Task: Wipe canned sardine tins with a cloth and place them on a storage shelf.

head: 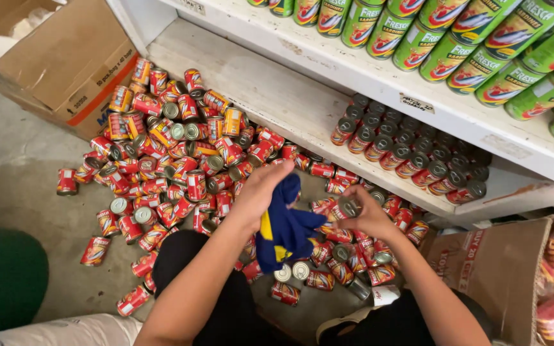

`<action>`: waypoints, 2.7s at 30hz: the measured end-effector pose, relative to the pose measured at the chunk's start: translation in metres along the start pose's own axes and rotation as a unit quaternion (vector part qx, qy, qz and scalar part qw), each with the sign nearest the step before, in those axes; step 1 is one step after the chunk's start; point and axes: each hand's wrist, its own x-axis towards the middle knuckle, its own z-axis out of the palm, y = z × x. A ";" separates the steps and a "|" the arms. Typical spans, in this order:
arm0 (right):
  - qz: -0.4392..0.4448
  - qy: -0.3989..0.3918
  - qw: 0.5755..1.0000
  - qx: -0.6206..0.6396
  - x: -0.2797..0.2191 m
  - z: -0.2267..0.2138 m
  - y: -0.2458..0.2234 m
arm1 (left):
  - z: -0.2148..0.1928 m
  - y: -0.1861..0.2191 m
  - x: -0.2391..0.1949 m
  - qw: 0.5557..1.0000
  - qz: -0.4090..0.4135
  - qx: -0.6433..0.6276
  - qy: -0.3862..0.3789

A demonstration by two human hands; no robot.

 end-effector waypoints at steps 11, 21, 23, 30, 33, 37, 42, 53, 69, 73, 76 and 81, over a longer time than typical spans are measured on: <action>0.062 0.233 0.773 0.587 -0.077 0.042 -0.150 | 0.053 -0.078 0.031 0.989 0.012 -0.025 0.145; 0.180 0.379 0.827 0.376 -0.072 0.030 -0.191 | 0.059 -0.159 -0.008 0.763 0.434 0.478 0.023; 0.166 0.384 0.787 0.453 -0.058 0.042 -0.154 | 0.055 -0.156 0.008 0.782 0.428 0.453 0.009; 0.125 0.344 0.716 0.594 -0.026 0.057 -0.078 | 0.049 -0.164 0.046 0.857 0.329 0.395 0.043; 0.137 0.342 0.759 0.536 -0.047 0.035 -0.117 | 0.069 -0.136 -0.004 0.763 0.420 0.491 0.022; 0.129 0.318 0.752 0.562 -0.043 0.042 -0.111 | 0.056 -0.155 0.033 0.776 0.421 0.470 0.000; -0.063 0.301 0.829 0.467 -0.043 0.059 -0.102 | 0.039 -0.160 0.064 0.919 0.264 0.293 -0.021; -0.066 0.364 0.864 0.341 -0.045 0.054 -0.082 | 0.051 -0.145 0.049 0.845 0.388 0.367 -0.017; 0.012 0.332 0.863 0.381 -0.059 0.062 -0.121 | 0.060 -0.122 0.035 0.901 0.316 0.296 -0.027; -0.016 0.273 0.857 0.436 -0.057 0.059 -0.138 | 0.052 -0.133 0.049 0.938 0.255 0.232 -0.025; -0.102 0.297 0.911 0.268 -0.059 0.052 -0.139 | 0.059 -0.132 0.034 0.911 0.293 0.288 0.021; -0.117 0.366 0.904 0.187 -0.060 0.052 -0.109 | 0.059 -0.129 0.007 0.812 0.420 0.404 0.039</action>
